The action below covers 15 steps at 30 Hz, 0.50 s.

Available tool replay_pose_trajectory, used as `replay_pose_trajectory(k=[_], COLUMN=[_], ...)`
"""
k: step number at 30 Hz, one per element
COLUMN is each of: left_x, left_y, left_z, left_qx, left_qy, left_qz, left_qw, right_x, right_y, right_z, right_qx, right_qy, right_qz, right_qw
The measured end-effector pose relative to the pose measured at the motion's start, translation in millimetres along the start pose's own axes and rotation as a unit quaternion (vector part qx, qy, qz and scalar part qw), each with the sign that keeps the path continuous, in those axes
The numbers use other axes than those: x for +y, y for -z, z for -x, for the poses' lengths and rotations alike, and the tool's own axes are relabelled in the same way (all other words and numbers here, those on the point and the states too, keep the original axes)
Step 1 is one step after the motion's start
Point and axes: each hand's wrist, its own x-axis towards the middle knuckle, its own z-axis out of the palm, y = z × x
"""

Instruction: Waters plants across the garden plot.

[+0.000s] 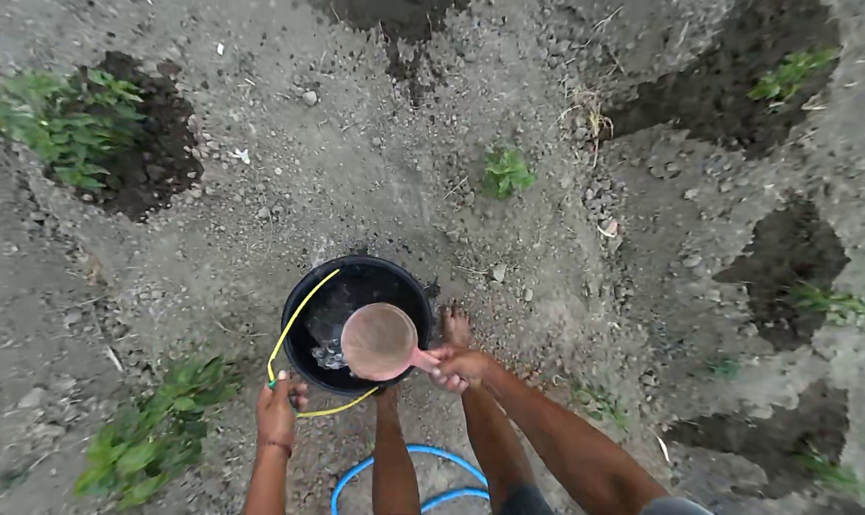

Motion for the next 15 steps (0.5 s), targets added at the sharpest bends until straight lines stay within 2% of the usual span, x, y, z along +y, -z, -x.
replay_pose_trajectory(k=[5,7,12,15], left_x=[11,14,20,21], left_y=[-7,-10,-18,-23], left_z=[10,15,28,31], left_qx=[0.024,0.027,0.044,0.061], left_qy=[0.021,0.024,0.037,0.037], left_qz=[-0.025,-0.023,-0.033,-0.042], left_qw=[0.999,0.999,0.998,0.997], right_x=[-20,-41,-125,-172], right_y=[-16,-15,10,56], right_z=[72,98,148,171], right_qx=[-0.021,0.029,0.238,0.288], right_qy=[0.131,0.160,0.185,0.181], right_qz=[-0.031,-0.028,0.063,0.113], right_qw=[0.991,0.986,0.951,0.934])
